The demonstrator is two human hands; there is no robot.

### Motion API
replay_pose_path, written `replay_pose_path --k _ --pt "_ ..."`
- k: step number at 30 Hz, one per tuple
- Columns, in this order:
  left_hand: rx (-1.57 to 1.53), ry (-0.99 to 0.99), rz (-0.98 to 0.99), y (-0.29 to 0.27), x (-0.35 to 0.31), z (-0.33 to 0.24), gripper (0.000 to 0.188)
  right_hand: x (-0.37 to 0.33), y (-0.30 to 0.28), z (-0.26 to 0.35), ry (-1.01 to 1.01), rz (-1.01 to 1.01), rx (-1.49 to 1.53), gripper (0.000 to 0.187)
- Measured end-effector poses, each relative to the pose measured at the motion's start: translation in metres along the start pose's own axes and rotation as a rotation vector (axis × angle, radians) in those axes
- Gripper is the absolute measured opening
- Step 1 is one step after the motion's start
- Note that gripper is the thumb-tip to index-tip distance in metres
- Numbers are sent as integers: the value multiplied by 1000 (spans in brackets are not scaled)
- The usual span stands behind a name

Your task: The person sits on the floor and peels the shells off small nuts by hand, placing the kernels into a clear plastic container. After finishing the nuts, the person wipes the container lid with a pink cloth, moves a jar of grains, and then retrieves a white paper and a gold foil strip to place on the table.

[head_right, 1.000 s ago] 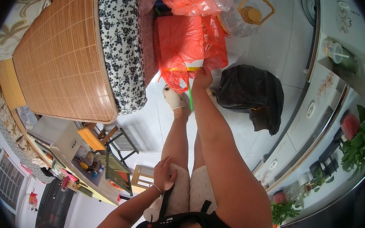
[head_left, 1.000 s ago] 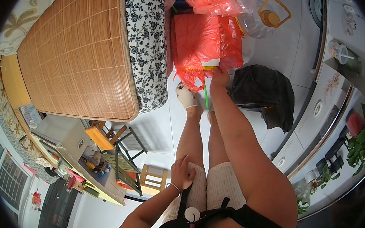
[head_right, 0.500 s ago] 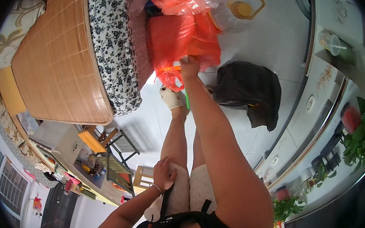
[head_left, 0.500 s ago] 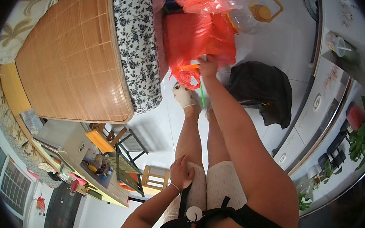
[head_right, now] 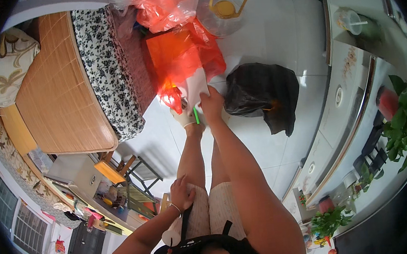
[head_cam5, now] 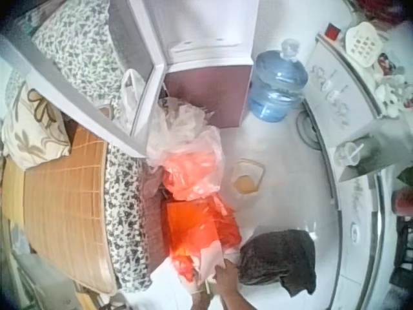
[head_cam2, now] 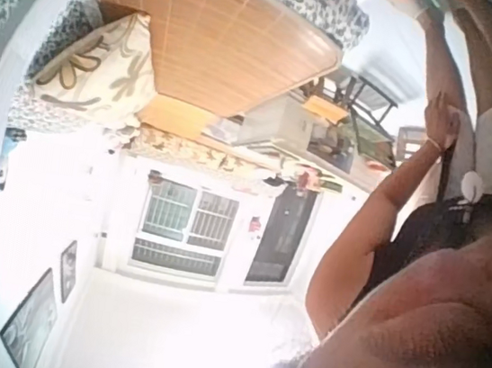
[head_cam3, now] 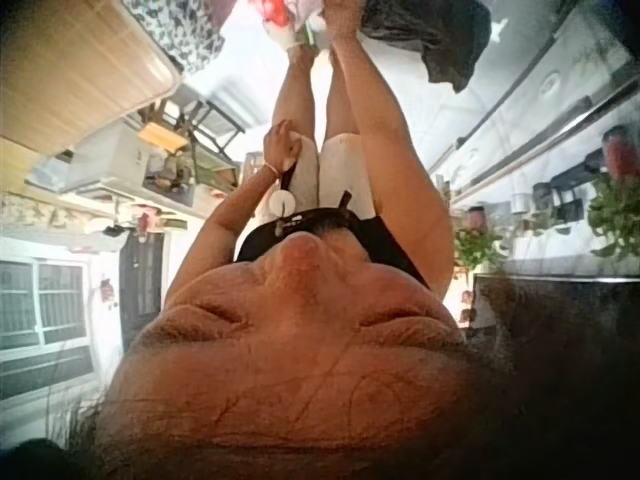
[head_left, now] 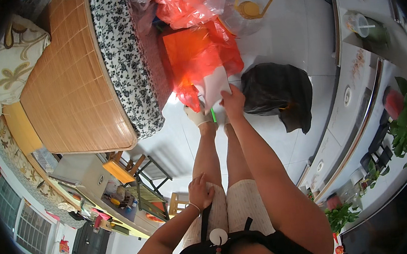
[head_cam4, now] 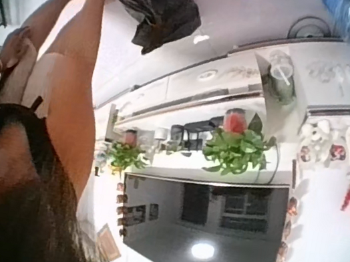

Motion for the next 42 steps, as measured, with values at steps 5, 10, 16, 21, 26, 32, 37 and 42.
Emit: replay_pose_path --k 5,10,16,21,26,32,37,42 --pt "-161 27 -237 7 39 7 60 -85 -40 16 89 145 260 28" --pt "-2105 -238 253 6 104 -9 83 -174 -76 59 335 178 453 27" --pt "-2228 -193 555 -17 106 -41 57 -219 -103 43 435 263 572 34" --pt "-2044 -170 342 -37 93 -38 52 -222 -113 35 392 294 301 42" --pt "-1894 -245 108 -48 67 2 52 -200 -204 76 -285 -543 -658 82" --pt "-1851 -339 56 -40 38 43 48 -114 -204 72 -134 -488 -730 112" --pt "-1887 -420 -1 -39 17 45 45 -52 -170 69 -224 -410 -985 65" --pt "-1847 -352 -43 -31 -11 73 46 -53 -191 38 -117 -245 -724 23"
Point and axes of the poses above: each hand's wrist, its own x-axis towards the middle knuckle, its own y-axis out of the palm, z = x × y, the point moved 3 cm from there along x, towards the middle knuckle, and after that the axes turned 9 degrees about z, right-handed, at the moved point
